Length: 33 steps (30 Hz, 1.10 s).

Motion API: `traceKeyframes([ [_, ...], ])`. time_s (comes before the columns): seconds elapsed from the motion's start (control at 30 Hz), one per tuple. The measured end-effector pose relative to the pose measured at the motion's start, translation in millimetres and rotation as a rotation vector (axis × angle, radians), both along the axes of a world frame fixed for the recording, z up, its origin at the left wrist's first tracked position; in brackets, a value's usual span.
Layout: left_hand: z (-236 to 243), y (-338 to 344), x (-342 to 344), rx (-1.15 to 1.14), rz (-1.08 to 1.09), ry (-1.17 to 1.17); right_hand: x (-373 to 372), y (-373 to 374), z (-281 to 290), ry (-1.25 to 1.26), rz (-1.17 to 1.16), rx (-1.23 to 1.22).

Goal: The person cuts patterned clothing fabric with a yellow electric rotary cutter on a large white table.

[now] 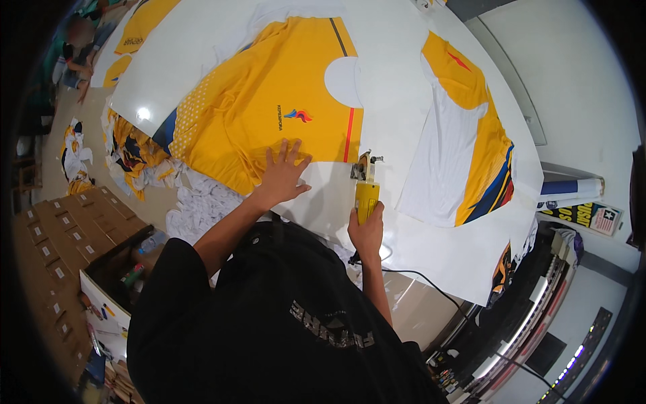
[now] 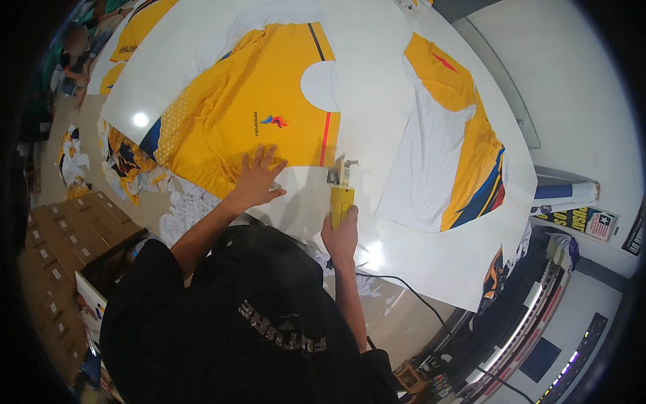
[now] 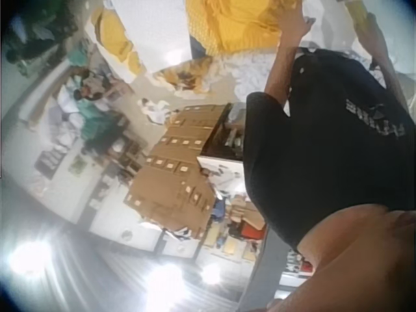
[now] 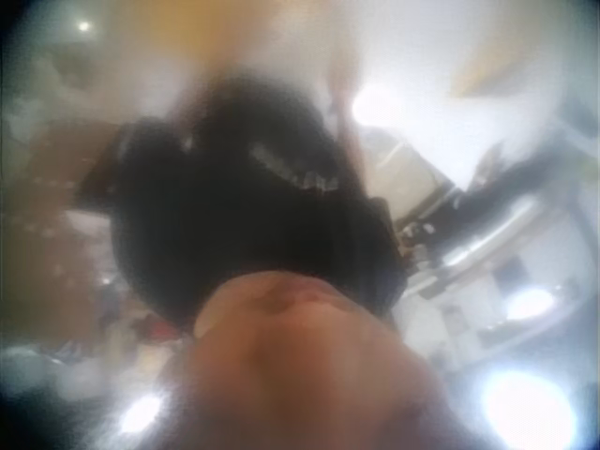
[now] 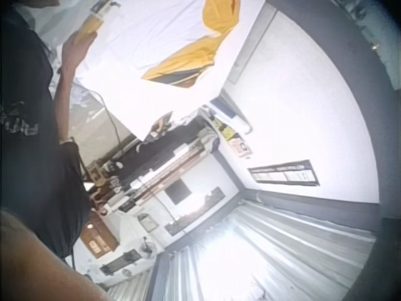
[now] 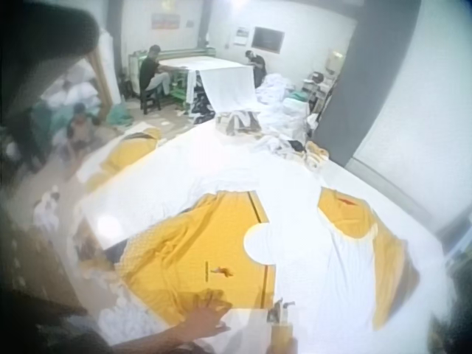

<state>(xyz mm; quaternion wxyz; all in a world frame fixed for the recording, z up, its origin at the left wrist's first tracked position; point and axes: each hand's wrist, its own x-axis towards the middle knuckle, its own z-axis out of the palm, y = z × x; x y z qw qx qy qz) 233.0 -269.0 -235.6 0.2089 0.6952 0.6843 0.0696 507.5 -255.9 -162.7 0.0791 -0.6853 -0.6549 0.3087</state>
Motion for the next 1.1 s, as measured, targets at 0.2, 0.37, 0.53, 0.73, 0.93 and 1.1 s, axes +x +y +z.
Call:
traceKeyframes([
  [0.2, 2.6, 0.0, 1.5, 0.007, 0.017, -0.005, -7.1, 32.6, -9.8, 0.010, 0.058, 0.112],
  [0.37, 4.0, -0.8, 2.6, 0.004, 0.037, -0.028, -12.0, 61.9, -12.2, -0.006, 0.094, 0.119],
  [0.53, 0.8, -0.7, 4.2, -0.017, 0.058, -0.028, -19.6, 95.5, -12.8, -0.020, 0.125, 0.078],
  [0.73, -1.1, -0.5, 5.8, -0.017, 0.081, -0.058, -31.8, 143.7, -21.8, 0.000, 0.182, 0.148],
  [0.93, 6.7, -16.8, -2.3, -0.074, 0.078, -0.082, -46.0, 179.1, -13.2, -0.039, 0.181, 0.088],
  [1.1, 48.4, -56.8, -20.7, -0.426, 0.066, 0.071, -13.8, 114.9, -6.9, -0.049, 0.237, 0.048],
])
